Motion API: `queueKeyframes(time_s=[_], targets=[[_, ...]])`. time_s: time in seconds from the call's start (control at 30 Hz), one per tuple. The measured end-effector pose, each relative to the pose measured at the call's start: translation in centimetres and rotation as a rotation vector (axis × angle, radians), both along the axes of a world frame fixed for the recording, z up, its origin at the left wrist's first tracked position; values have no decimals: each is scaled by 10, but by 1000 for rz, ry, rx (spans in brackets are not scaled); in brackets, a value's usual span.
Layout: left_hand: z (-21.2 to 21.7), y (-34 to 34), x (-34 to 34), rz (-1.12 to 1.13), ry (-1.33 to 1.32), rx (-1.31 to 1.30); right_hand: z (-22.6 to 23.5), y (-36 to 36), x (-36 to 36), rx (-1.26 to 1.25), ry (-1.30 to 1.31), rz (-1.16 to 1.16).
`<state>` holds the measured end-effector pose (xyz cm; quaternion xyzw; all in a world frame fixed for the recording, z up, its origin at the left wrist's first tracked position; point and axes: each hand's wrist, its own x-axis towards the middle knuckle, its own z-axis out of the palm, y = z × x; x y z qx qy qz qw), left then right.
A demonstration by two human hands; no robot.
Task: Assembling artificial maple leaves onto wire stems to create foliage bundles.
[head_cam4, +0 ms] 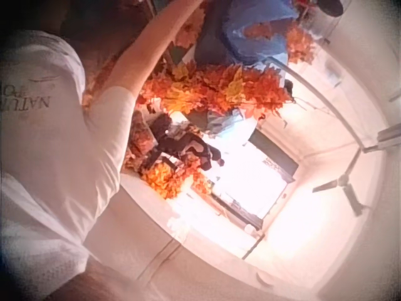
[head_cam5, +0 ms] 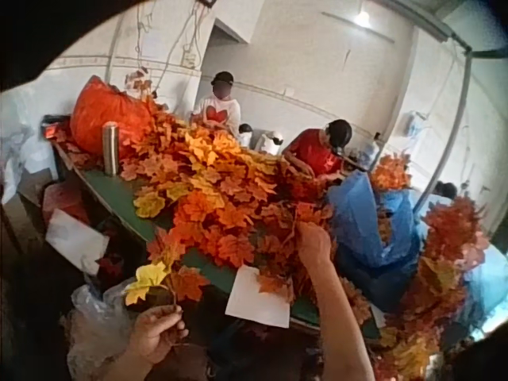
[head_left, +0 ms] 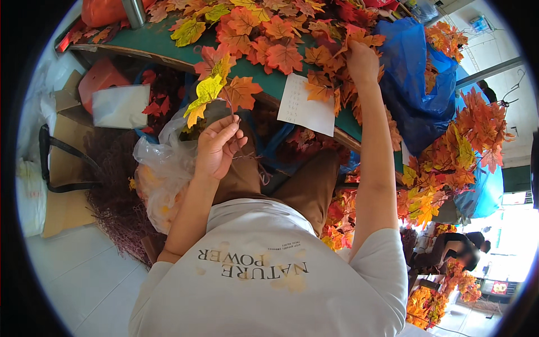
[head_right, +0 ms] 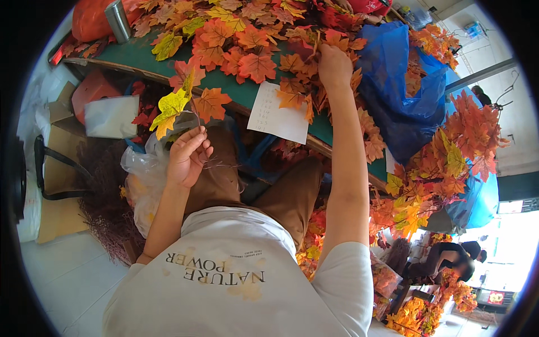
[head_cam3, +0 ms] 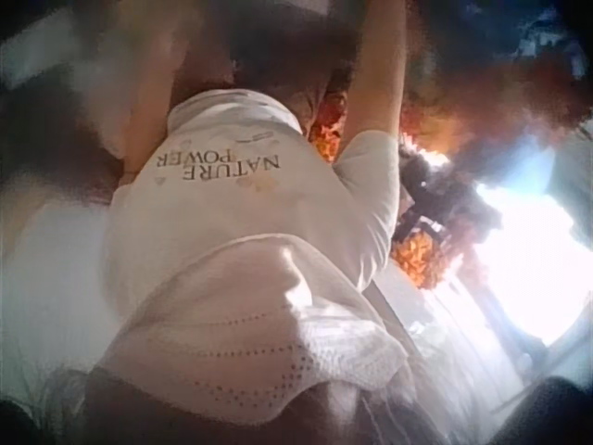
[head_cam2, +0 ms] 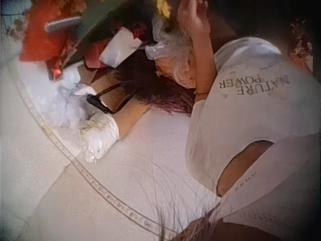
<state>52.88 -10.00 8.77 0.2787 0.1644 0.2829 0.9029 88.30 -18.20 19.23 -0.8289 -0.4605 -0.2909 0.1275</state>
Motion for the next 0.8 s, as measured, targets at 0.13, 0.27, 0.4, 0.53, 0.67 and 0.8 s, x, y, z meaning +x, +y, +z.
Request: queueKeyframes(time_s=[0.13, 0.27, 0.4, 0.53, 0.67, 0.8], targets=[[2, -2, -3, 25, -15, 12, 22, -3, -22, 456, 581, 17], [11, -4, -3, 2, -32, 4, 10, -14, -3, 721, 1170, 188], [11, -7, -5, -5, -35, -22, 23, -20, -16, 551, 832, 10], [8, -10, -7, -3, -5, -17, 38, -20, -27, 324, 326, 53], [11, -15, -3, 44, 11, -3, 31, -20, -71, 1017, 1105, 540], [17, -22, -2, 60, -47, 80, -32, -21, -171, 1023, 1507, 507]])
